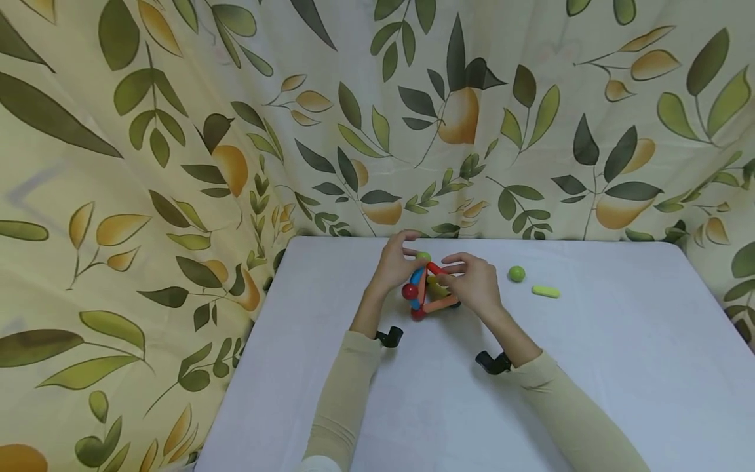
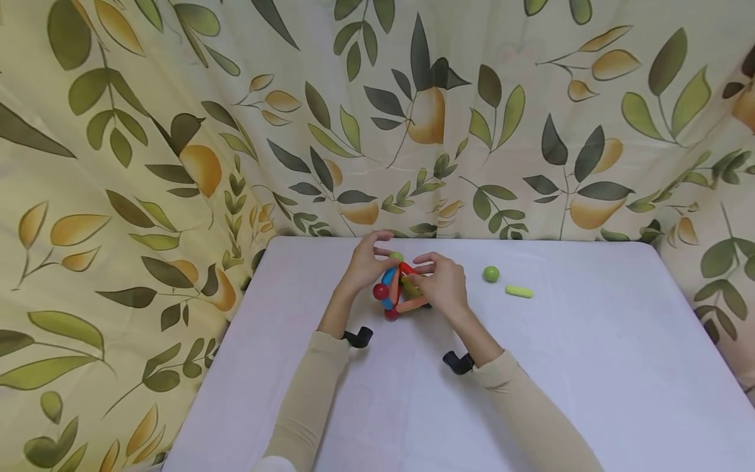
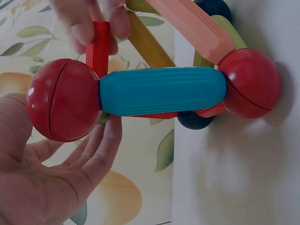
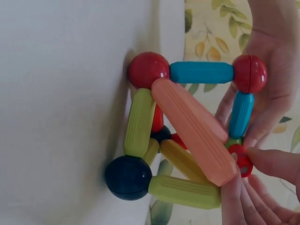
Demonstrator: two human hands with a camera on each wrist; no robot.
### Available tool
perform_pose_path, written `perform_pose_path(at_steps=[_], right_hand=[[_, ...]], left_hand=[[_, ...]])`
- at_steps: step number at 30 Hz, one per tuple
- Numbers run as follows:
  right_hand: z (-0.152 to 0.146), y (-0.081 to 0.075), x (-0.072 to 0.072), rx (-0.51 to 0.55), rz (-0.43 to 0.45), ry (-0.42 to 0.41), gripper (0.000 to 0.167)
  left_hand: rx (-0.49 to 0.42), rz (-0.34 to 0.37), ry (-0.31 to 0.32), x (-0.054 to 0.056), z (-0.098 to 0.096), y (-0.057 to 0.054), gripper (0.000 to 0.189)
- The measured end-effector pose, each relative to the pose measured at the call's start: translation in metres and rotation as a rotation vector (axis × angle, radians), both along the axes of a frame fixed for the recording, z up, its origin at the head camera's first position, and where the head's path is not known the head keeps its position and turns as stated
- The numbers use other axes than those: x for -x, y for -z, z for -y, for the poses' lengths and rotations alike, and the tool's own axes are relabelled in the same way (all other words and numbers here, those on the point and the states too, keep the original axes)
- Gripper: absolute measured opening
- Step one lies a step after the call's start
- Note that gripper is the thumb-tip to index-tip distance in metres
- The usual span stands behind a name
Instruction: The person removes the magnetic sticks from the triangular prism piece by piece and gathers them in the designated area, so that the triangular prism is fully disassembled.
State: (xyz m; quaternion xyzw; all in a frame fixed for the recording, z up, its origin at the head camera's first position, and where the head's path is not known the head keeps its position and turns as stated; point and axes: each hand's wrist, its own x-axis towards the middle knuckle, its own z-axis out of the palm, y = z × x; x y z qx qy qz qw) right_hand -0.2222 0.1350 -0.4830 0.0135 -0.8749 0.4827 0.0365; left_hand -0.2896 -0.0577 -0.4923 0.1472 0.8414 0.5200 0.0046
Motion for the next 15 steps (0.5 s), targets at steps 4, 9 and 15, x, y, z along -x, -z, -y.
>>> perform_pose_path(at_steps=[4, 9, 15], right_hand=[[-0.0003, -0.0007, -0.0004, 0.012, -0.013, 0.004, 0.032], [-0.0019, 0.0006, -0.0013, 0.034, -0.021, 0.011, 0.032], [-0.0058, -0.003, -0.0056, 0.024, -0.01, 0.019, 0.034]], left_hand=[[0.007, -0.041, -0.013, -0.0006, -0.0021, -0.0006, 0.059], [-0.011, -0.063, -0.027, -0.003, -0.007, -0.0024, 0.066], [-0.048, -0.061, -0.08, -0.0004, -0.0053, -0.0026, 0.075]])
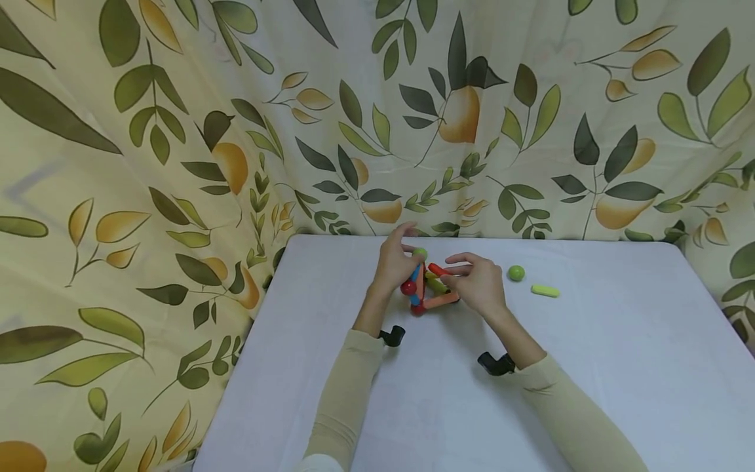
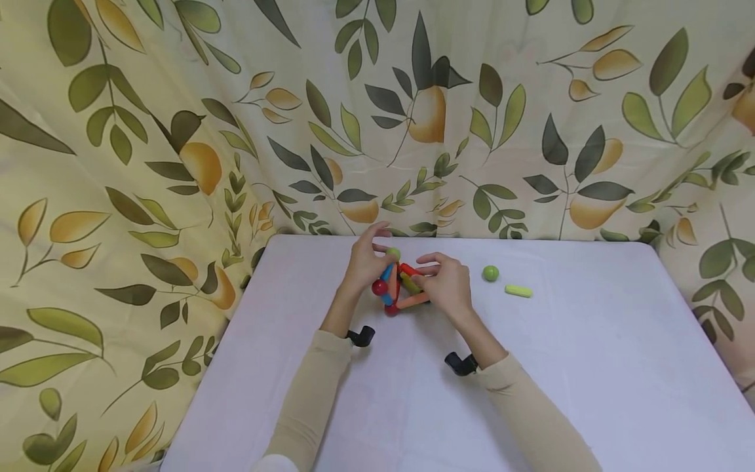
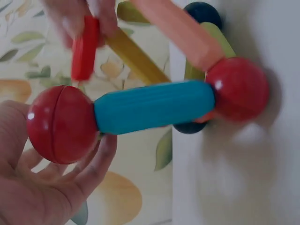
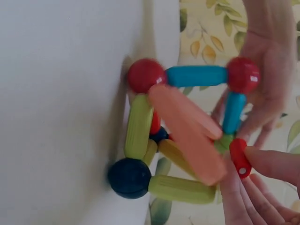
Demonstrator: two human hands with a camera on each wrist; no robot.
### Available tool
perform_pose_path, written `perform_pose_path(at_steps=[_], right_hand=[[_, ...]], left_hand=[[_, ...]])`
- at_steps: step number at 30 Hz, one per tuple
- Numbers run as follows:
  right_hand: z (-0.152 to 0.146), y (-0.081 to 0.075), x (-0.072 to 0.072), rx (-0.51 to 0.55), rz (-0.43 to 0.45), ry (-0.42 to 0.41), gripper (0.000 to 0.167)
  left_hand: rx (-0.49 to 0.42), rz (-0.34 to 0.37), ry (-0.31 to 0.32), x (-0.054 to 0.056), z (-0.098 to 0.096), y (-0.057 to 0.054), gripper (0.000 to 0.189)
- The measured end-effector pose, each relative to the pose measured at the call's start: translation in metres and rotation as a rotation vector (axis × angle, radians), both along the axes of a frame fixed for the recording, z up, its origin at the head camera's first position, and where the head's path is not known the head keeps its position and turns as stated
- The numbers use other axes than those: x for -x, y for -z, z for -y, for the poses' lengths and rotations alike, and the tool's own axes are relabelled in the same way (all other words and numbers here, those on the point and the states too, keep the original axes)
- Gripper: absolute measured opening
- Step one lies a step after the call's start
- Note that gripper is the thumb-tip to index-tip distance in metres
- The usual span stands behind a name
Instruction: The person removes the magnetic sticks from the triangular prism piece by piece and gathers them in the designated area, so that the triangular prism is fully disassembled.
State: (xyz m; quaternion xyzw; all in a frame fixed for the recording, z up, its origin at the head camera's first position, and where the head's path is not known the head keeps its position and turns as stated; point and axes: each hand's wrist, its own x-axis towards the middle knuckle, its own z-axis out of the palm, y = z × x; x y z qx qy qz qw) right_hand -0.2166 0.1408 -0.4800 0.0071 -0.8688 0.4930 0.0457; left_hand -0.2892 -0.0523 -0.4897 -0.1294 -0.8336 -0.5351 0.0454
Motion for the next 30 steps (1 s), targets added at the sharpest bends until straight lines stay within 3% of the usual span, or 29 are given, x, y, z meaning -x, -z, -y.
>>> perform_pose_path(at_steps=[3, 9, 17, 30], right_hand=[[-0.004, -0.004, -0.003, 0.02, 0.005, 0.01, 0.032], [-0.015, -0.006, -0.005, 0.082, -0.017, 0.015, 0.03], [-0.04, -0.006, -0.01, 0.121, -0.038, 0.017, 0.034], [-0.1, -0.001, -0.027, 0.158, 0.049, 0.113, 0.044]], left_hand=[[-0.015, 0.009, -0.025, 0.002, 0.002, 0.0, 0.078], [-0.026, 0.023, 0.004, 0.0, 0.001, 0.002, 0.075], [-0.031, 0.036, -0.017, -0.003, 0.001, 0.003, 0.066], [-0.007, 0.069, -0.034, -0.008, -0.001, 0.002, 0.057]])
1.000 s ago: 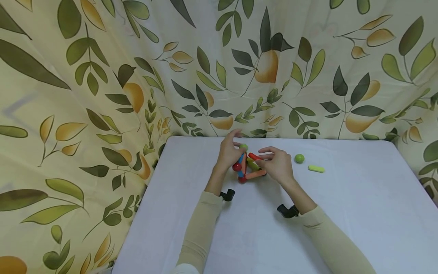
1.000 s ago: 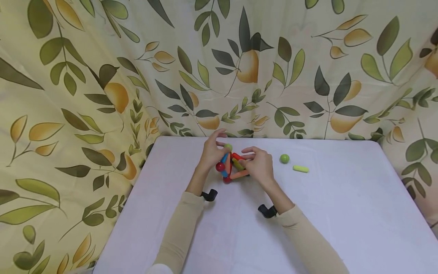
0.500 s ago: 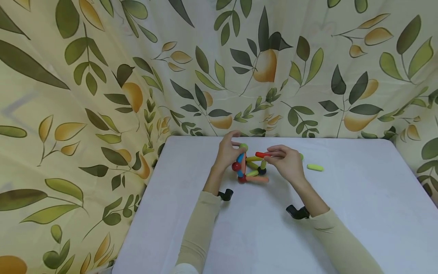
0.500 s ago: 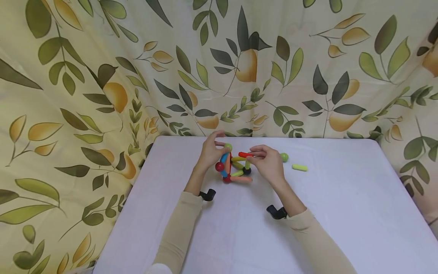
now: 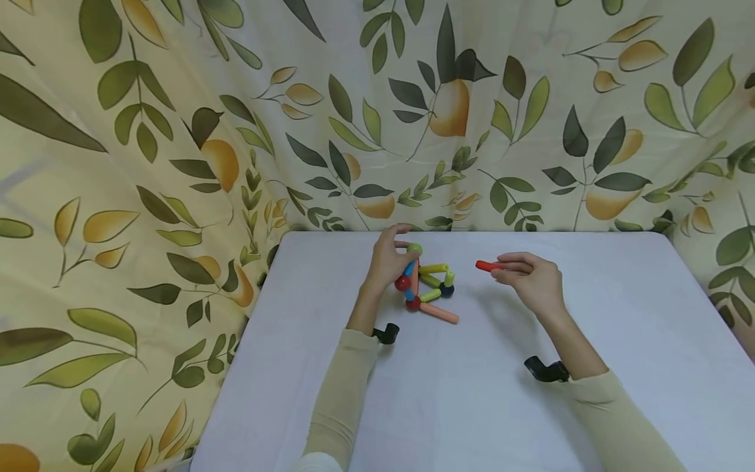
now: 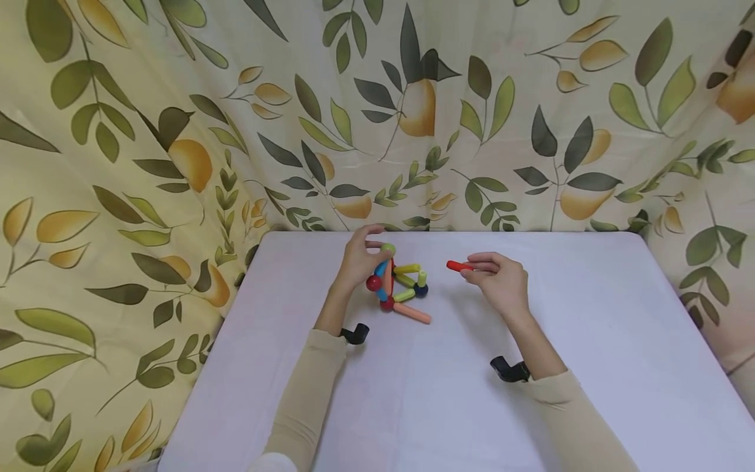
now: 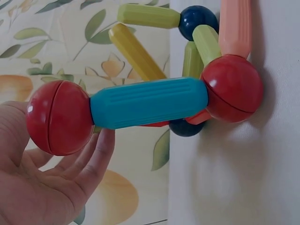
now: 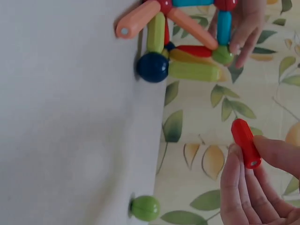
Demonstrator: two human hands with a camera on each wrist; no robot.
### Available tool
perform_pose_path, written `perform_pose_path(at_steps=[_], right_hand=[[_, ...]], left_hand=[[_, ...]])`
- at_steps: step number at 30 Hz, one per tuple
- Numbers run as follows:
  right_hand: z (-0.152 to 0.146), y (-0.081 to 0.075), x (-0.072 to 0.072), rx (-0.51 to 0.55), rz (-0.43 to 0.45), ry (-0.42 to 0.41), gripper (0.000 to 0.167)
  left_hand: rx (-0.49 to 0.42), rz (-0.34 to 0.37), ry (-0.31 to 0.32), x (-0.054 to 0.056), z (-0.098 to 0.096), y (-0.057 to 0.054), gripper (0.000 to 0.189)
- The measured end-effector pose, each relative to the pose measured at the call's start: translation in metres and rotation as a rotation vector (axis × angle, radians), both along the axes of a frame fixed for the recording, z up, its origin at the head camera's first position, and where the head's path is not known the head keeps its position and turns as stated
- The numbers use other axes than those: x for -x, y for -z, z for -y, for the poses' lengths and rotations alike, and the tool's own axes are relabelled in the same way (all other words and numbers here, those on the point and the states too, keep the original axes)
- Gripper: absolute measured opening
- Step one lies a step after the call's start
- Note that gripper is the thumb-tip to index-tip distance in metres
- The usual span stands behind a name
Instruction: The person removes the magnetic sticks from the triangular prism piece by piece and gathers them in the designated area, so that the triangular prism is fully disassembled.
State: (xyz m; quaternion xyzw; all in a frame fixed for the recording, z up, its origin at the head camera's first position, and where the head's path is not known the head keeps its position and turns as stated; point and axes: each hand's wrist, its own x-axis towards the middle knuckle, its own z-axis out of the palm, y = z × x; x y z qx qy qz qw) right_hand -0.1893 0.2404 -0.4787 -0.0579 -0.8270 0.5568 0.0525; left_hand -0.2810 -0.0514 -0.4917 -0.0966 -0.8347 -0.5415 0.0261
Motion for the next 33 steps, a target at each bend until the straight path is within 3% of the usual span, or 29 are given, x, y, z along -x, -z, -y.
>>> perform_pose_path(at_steps=[10, 15, 21, 33], right_hand=[[-0.035, 0.007, -0.007, 0.078, 0.057, 0.029, 0.052], [-0.053, 0.012, -0.012, 0.037, 0.111, 0.04, 0.055], [-0.076, 0.024, -0.015, 0.017, 0.15, 0.042, 0.06], [-0.109, 0.044, -0.014, -0.115, 0.201, 0.037, 0.064]], left_hand=[[-0.02, -0.013, -0.014, -0.007, 0.004, 0.003, 0.057], [-0.033, -0.023, -0.042, -0.015, 0.009, 0.002, 0.054], [-0.033, 0.025, -0.086, -0.026, 0.013, -0.002, 0.047], [-0.123, 0.07, -0.072, -0.035, 0.022, 0.003, 0.041]])
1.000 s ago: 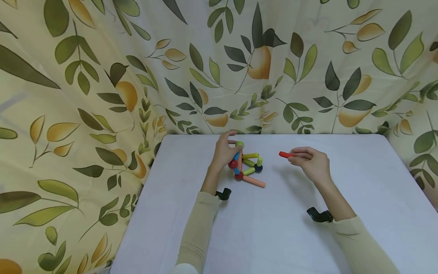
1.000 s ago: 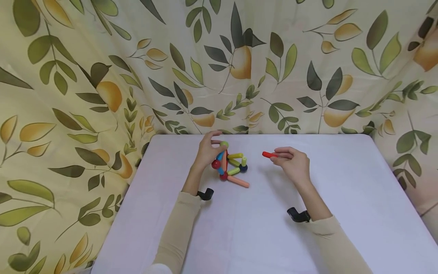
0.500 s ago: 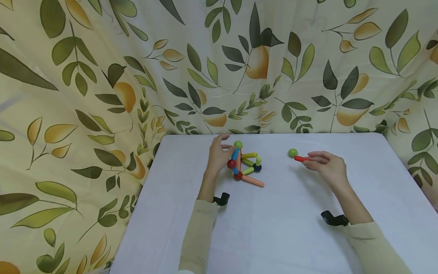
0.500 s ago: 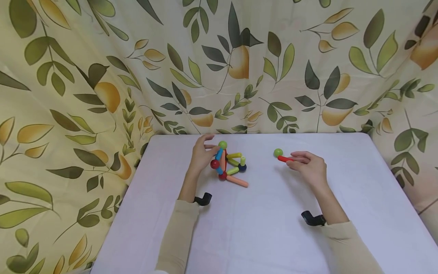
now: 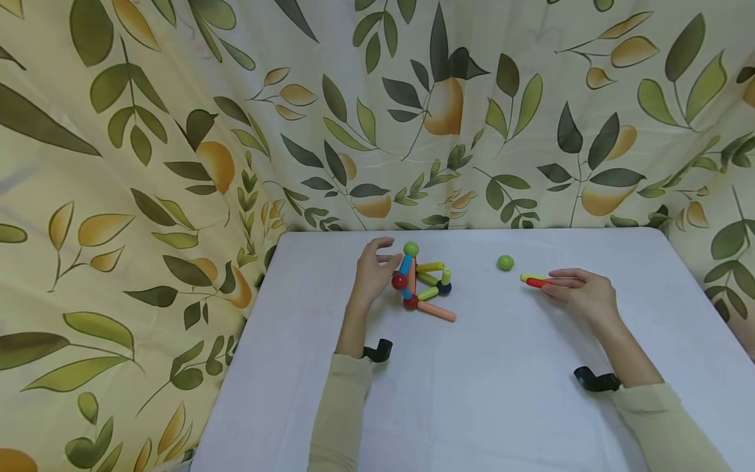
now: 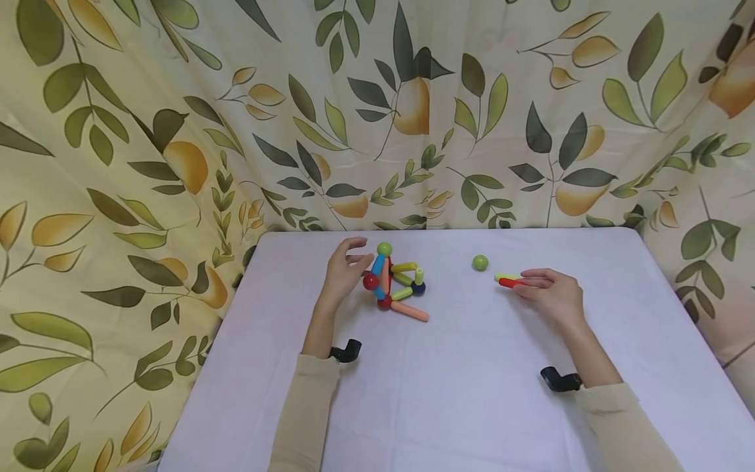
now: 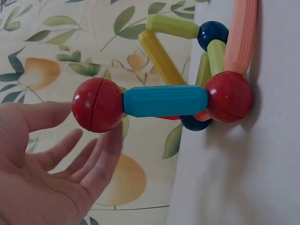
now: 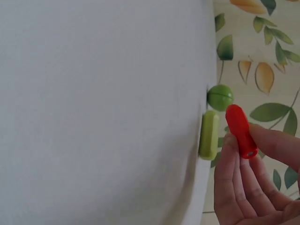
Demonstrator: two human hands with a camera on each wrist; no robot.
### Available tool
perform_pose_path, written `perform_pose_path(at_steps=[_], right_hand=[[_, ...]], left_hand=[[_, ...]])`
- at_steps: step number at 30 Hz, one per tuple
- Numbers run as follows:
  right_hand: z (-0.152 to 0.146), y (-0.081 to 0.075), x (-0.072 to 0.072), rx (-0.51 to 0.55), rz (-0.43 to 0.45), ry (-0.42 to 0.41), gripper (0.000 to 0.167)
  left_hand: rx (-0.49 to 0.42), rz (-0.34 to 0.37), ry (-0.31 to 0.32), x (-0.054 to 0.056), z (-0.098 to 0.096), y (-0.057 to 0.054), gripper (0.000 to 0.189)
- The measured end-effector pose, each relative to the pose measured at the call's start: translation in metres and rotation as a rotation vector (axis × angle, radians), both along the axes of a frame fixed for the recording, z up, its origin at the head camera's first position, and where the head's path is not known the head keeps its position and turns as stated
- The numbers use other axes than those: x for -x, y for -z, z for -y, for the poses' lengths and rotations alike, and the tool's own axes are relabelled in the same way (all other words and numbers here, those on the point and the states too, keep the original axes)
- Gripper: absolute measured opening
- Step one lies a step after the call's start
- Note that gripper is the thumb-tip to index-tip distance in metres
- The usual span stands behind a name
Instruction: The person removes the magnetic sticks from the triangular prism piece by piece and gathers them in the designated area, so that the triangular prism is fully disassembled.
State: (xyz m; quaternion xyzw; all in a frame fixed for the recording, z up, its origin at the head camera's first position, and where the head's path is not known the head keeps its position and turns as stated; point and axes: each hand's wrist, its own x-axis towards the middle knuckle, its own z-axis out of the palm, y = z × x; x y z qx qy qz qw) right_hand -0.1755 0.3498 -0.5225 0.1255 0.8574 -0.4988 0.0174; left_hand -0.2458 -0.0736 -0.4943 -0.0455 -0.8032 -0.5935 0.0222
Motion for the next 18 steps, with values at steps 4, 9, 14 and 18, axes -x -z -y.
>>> perform_pose_path(at_steps=[4, 9, 14, 18], right_hand=[[-0.006, 0.005, 0.003, -0.023, 0.035, -0.001, 0.064], [-0.01, 0.01, 0.009, -0.065, 0.076, -0.01, 0.065], [-0.011, 0.015, 0.015, -0.079, 0.08, -0.018, 0.064], [-0.011, 0.018, 0.019, -0.005, 0.071, -0.005, 0.063]], left_hand=[[-0.085, 0.016, -0.002, -0.003, 0.004, 0.001, 0.037], [-0.141, 0.034, 0.012, -0.006, 0.01, 0.002, 0.035], [-0.172, 0.085, 0.032, -0.009, 0.017, 0.009, 0.035], [-0.228, 0.165, 0.055, -0.011, 0.021, 0.018, 0.04]])
